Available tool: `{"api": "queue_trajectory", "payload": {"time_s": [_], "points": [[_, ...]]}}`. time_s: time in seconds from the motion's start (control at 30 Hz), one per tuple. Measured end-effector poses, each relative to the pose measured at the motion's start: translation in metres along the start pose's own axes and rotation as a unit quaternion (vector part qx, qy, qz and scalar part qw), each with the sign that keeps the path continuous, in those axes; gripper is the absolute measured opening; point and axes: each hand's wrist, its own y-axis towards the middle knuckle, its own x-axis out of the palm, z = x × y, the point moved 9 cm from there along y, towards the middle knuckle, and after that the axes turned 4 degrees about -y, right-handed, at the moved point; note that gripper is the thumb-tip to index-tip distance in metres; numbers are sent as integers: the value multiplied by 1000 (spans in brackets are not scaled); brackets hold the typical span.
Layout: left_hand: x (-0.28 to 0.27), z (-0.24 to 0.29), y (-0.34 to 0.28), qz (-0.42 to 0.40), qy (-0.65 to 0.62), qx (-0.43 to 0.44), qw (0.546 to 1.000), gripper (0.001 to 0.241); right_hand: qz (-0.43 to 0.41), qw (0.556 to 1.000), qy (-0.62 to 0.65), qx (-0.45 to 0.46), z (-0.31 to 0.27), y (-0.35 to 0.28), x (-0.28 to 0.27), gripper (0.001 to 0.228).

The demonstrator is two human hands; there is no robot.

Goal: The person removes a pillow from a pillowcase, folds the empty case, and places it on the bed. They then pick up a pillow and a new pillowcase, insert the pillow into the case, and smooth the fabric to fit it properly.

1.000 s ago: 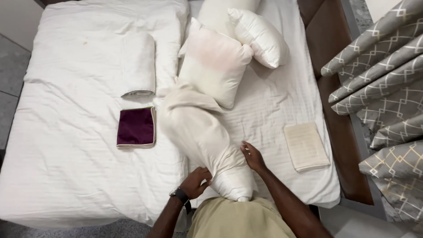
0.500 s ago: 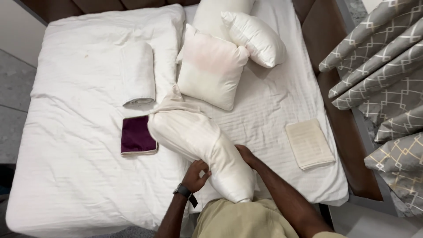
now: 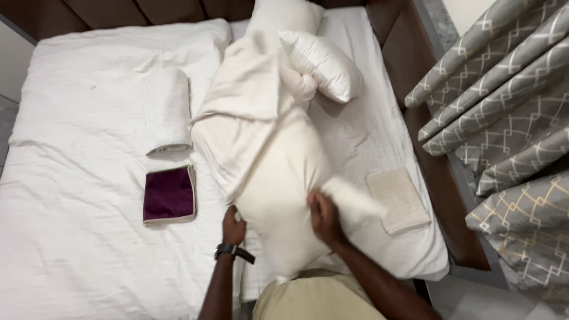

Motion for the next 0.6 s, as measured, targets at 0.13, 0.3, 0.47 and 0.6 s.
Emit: {"api": "queue_trajectory", "payload": {"time_s": [0.13, 0.3, 0.47, 0.6], "points": [[-34, 29, -1, 50, 75, -103, 991, 48, -284, 928, 43, 236, 97, -99, 78, 30], [-2, 30, 9, -47, 221, 40, 973, 70, -374, 871, 14, 318, 198, -152, 99, 22], [23, 89, 12, -26, 332, 94, 938, 88, -210, 935, -43, 283, 265, -79, 70, 23], [28, 117, 15, -14, 350, 60, 935, 72, -104, 937, -71, 327, 278, -8, 55, 49]]}}
